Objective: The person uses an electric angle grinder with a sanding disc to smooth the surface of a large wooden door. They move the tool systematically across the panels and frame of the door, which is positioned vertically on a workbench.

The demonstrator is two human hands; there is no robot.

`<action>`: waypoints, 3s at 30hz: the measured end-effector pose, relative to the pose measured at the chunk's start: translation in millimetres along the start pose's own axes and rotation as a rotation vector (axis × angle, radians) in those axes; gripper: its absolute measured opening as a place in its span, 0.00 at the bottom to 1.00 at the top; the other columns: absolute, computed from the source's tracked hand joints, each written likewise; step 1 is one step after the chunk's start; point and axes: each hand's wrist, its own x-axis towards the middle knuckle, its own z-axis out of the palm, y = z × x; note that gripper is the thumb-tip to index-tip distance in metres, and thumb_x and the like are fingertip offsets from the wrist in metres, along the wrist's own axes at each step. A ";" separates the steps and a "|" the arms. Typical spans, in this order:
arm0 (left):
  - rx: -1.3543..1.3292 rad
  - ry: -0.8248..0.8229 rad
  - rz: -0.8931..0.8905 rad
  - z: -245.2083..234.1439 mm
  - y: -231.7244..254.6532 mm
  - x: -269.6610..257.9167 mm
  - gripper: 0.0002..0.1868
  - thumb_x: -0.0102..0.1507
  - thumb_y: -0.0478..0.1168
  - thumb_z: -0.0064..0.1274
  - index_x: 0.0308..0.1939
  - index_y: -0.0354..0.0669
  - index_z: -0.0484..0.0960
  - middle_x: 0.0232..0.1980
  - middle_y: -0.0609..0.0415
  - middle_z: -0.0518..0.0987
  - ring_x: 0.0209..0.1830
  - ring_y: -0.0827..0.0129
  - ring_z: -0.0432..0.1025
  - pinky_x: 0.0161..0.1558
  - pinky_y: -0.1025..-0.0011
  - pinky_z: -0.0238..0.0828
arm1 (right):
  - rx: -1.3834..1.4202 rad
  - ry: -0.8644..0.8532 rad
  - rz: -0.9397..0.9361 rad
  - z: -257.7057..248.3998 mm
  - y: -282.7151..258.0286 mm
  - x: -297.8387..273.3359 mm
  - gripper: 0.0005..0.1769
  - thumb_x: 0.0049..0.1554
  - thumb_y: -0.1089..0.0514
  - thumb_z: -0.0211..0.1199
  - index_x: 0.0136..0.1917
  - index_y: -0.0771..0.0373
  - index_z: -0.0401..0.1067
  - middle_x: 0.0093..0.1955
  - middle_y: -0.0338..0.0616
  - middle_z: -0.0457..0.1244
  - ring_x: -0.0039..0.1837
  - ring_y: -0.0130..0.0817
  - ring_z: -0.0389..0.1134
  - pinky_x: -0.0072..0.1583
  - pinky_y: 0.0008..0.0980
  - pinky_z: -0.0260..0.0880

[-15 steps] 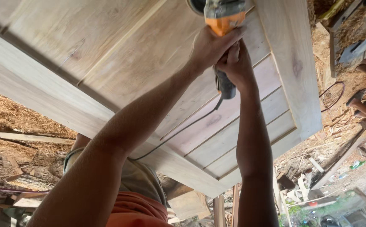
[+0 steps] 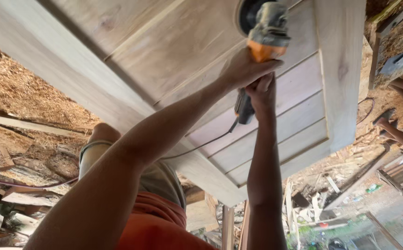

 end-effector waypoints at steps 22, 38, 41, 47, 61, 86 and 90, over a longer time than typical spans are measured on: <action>-0.381 0.287 -0.055 -147.5 -68.4 -208.0 0.21 0.57 0.55 0.58 0.41 0.42 0.85 0.33 0.58 0.85 0.31 0.73 0.81 0.31 0.73 0.80 | -0.019 -0.344 -0.050 157.0 -95.9 -88.3 0.34 0.50 0.64 0.68 0.67 0.68 0.60 0.52 0.54 0.67 0.48 0.45 0.74 0.50 0.39 0.75; -0.334 0.175 -0.132 -36.7 -35.6 -148.5 0.18 0.61 0.50 0.60 0.43 0.39 0.84 0.36 0.59 0.83 0.35 0.78 0.77 0.36 0.76 0.76 | -0.057 -0.230 0.145 52.4 -47.2 -82.7 0.37 0.50 0.58 0.67 0.71 0.58 0.60 0.53 0.53 0.69 0.53 0.54 0.73 0.51 0.46 0.74; -0.276 0.126 -0.137 -27.7 -21.2 -113.2 0.19 0.61 0.52 0.60 0.42 0.39 0.85 0.35 0.59 0.82 0.34 0.78 0.76 0.35 0.76 0.75 | -0.007 -0.175 0.031 35.0 -46.7 -60.1 0.39 0.48 0.60 0.68 0.71 0.59 0.59 0.56 0.52 0.68 0.55 0.54 0.72 0.52 0.45 0.75; -0.268 -0.036 -0.006 2.7 -10.4 -48.0 0.22 0.61 0.56 0.59 0.44 0.41 0.84 0.35 0.59 0.83 0.34 0.77 0.78 0.36 0.76 0.77 | 0.209 -0.047 0.018 -3.0 -17.8 -25.7 0.34 0.53 0.59 0.66 0.71 0.61 0.60 0.56 0.50 0.69 0.57 0.45 0.73 0.55 0.42 0.77; -0.301 0.074 -0.133 -23.5 -63.0 -88.5 0.20 0.64 0.54 0.58 0.47 0.41 0.82 0.33 0.55 0.80 0.25 0.74 0.73 0.22 0.76 0.69 | 0.168 -0.152 -0.028 35.2 -24.5 -41.5 0.32 0.60 0.57 0.63 0.75 0.60 0.58 0.55 0.52 0.69 0.51 0.45 0.75 0.49 0.41 0.81; -0.092 0.004 0.010 -39.3 8.9 17.5 0.27 0.61 0.64 0.57 0.32 0.42 0.86 0.26 0.55 0.83 0.23 0.76 0.78 0.27 0.72 0.73 | 0.260 -0.064 -0.040 14.9 -13.3 50.4 0.38 0.53 0.64 0.72 0.73 0.68 0.59 0.61 0.52 0.64 0.60 0.46 0.69 0.61 0.40 0.74; -0.560 0.078 -0.072 -96.9 -29.3 -89.0 0.10 0.68 0.46 0.57 0.43 0.42 0.81 0.33 0.62 0.78 0.28 0.78 0.73 0.29 0.78 0.70 | 0.056 -0.167 -0.157 80.8 -63.7 -7.3 0.42 0.46 0.62 0.75 0.70 0.63 0.59 0.53 0.55 0.69 0.53 0.54 0.74 0.52 0.43 0.77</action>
